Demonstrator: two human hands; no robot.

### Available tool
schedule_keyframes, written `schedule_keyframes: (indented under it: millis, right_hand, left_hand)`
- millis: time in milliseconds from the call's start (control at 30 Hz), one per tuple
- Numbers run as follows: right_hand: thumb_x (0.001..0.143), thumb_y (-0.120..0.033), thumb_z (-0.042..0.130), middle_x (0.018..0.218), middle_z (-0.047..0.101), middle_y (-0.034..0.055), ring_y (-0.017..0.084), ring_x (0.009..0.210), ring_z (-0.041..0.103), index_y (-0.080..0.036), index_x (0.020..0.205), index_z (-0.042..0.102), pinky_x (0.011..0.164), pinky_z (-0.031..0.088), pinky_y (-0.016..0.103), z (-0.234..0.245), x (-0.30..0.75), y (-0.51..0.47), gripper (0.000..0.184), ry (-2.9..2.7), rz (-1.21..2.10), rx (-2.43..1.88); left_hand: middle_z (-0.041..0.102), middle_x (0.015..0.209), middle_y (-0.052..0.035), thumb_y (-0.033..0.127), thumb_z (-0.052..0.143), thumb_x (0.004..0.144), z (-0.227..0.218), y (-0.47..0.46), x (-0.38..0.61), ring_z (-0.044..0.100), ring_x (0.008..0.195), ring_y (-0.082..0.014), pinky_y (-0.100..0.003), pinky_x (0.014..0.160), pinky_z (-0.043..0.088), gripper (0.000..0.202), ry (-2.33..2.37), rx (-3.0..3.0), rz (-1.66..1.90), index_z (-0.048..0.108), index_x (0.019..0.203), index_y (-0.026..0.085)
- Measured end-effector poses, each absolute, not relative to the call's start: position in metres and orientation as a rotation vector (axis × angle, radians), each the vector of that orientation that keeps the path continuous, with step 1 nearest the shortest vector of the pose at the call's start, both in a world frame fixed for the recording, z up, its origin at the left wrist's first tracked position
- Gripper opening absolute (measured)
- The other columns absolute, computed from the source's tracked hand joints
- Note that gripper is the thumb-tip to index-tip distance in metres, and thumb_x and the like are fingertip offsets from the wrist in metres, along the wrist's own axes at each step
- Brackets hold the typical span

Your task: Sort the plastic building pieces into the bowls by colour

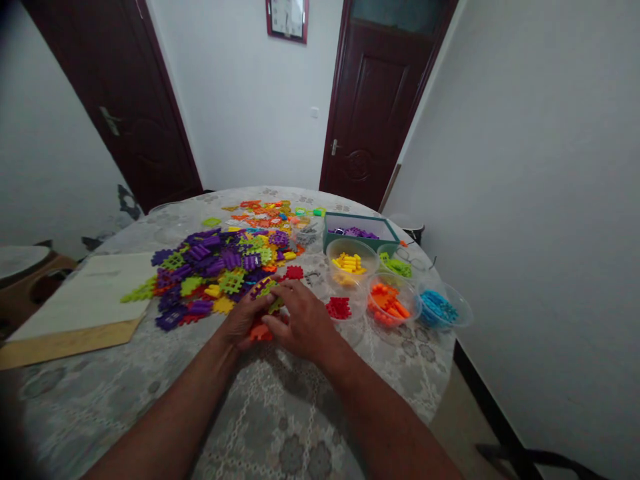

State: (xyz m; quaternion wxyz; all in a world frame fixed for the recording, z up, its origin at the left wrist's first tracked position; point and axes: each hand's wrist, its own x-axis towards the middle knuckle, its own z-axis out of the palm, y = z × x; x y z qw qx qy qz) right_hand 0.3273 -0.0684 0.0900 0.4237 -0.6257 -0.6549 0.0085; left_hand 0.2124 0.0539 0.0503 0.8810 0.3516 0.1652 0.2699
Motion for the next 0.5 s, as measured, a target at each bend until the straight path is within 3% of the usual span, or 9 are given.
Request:
schedule_keyframes:
  millis: [233,400,500]
  right_hand:
    - [0.093,-0.015,0.068,0.128,0.065,0.013,0.027,0.122,0.062,-0.021,0.134,0.061,0.109,0.055,0.045,0.076,0.317,-0.062,0.042,-1.542,-0.068,-1.637]
    - [0.093,-0.013,0.066,0.128,0.065,0.0139,0.026,0.121,0.063,-0.02,0.136,0.061,0.107,0.056,0.044,0.076,0.318,-0.062,0.044,-1.543,-0.054,-1.621]
    - [0.093,-0.013,0.066,0.13,0.065,0.0141,0.027,0.123,0.062,-0.02,0.136,0.061,0.109,0.055,0.044,0.074,0.32,-0.062,0.044,-1.517,-0.063,-1.595]
  left_hand:
    - [0.079,0.112,-0.0108,0.021,0.096,0.072,0.046,0.054,0.216,0.078,0.095,-0.0257,-0.033,0.081,0.065,0.061,0.345,0.698,0.565,0.069,0.127,0.018]
    - [0.08,0.11,-0.0125,0.044,0.086,0.086,0.047,0.054,0.218,0.079,0.096,-0.0262,-0.033,0.08,0.066,0.051,0.382,0.557,0.562,0.071,0.126,0.016]
    - [0.08,0.112,-0.0145,0.044,0.078,0.093,0.05,0.054,0.218,0.079,0.1,-0.0291,-0.037,0.083,0.066,0.045,0.377,0.539,0.544,0.072,0.127,0.014]
